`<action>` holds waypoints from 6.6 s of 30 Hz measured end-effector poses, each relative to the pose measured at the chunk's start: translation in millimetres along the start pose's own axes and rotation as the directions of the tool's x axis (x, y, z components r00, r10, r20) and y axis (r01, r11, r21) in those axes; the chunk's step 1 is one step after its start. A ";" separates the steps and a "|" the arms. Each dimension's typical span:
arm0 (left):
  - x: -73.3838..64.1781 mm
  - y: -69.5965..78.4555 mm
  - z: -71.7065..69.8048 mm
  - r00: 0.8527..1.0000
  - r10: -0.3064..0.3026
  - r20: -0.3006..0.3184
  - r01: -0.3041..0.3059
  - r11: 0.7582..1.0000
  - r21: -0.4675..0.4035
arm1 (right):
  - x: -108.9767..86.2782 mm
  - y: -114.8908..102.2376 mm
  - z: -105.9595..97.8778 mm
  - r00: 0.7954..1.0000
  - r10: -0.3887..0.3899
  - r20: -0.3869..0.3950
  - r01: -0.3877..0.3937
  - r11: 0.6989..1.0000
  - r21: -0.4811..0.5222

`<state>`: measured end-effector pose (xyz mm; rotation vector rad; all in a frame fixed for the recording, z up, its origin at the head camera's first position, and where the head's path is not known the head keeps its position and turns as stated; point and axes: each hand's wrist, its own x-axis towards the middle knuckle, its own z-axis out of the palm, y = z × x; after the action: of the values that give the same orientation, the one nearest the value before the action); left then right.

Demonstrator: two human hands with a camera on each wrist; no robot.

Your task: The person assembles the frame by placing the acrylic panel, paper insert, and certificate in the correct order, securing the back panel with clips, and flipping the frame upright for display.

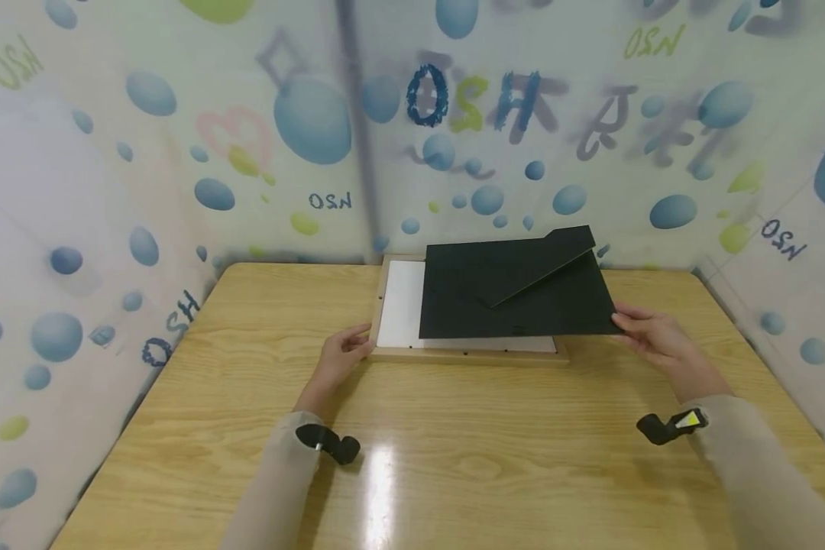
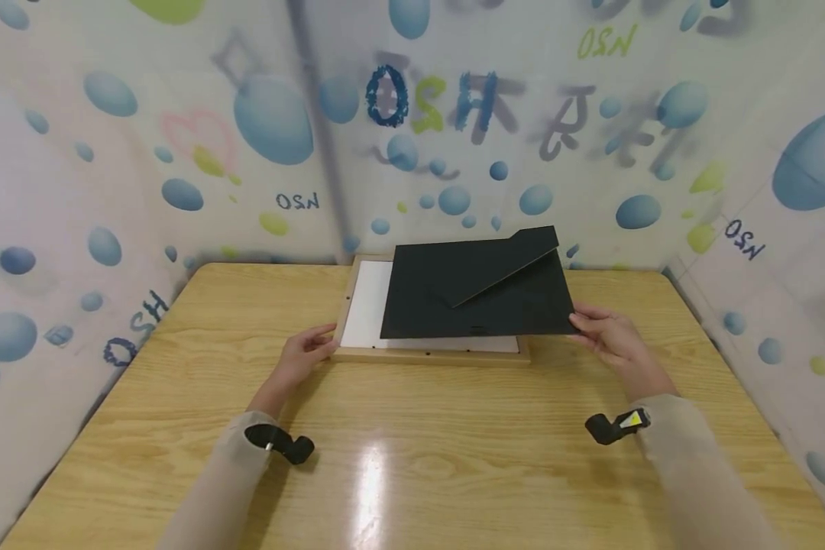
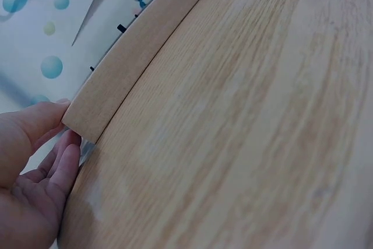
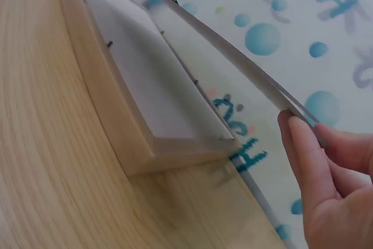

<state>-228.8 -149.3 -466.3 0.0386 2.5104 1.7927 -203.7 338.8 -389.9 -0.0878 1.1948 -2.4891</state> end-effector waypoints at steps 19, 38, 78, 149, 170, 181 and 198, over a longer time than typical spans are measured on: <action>3.3 -4.4 3.0 0.999 0.009 -0.031 -0.009 1.000 -0.011 | 35.0 38.4 24.5 0.984 0.001 -0.180 -0.010 0.999 -0.049; 2.6 -6.0 0.4 0.999 0.047 -0.023 -0.048 0.999 -0.015 | 49.6 51.1 28.5 0.970 0.026 -0.242 -0.049 0.995 -0.091; 2.1 -3.7 -0.4 1.000 0.006 -0.014 -0.006 1.000 -0.013 | 52.1 54.6 34.8 0.962 0.022 -0.272 -0.137 0.900 -0.413; 2.6 -4.2 -0.5 0.999 0.039 -0.014 -0.039 0.999 -0.010 | 77.0 55.2 35.4 0.969 -0.078 -0.234 -0.233 0.018 -0.972; 2.7 -3.1 0.4 0.999 0.035 -0.027 -0.036 0.999 -0.022 | 73.4 52.6 9.8 0.951 -0.185 -0.246 -0.215 0.172 -0.961; 1.5 -2.3 1.2 0.999 0.033 -0.035 -0.033 0.999 0.003 | 68.0 57.4 9.3 0.949 -0.221 -0.224 -0.187 0.177 -0.966; -17.5 6.5 -3.6 0.999 -0.011 0.044 0.009 0.998 0.057 | 48.5 59.4 8.1 0.958 -0.190 -0.213 -0.184 0.163 -0.969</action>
<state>-211.6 -151.6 -458.5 0.0676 2.5260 1.6967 -228.8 281.7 -435.1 -0.0559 2.7819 -1.1901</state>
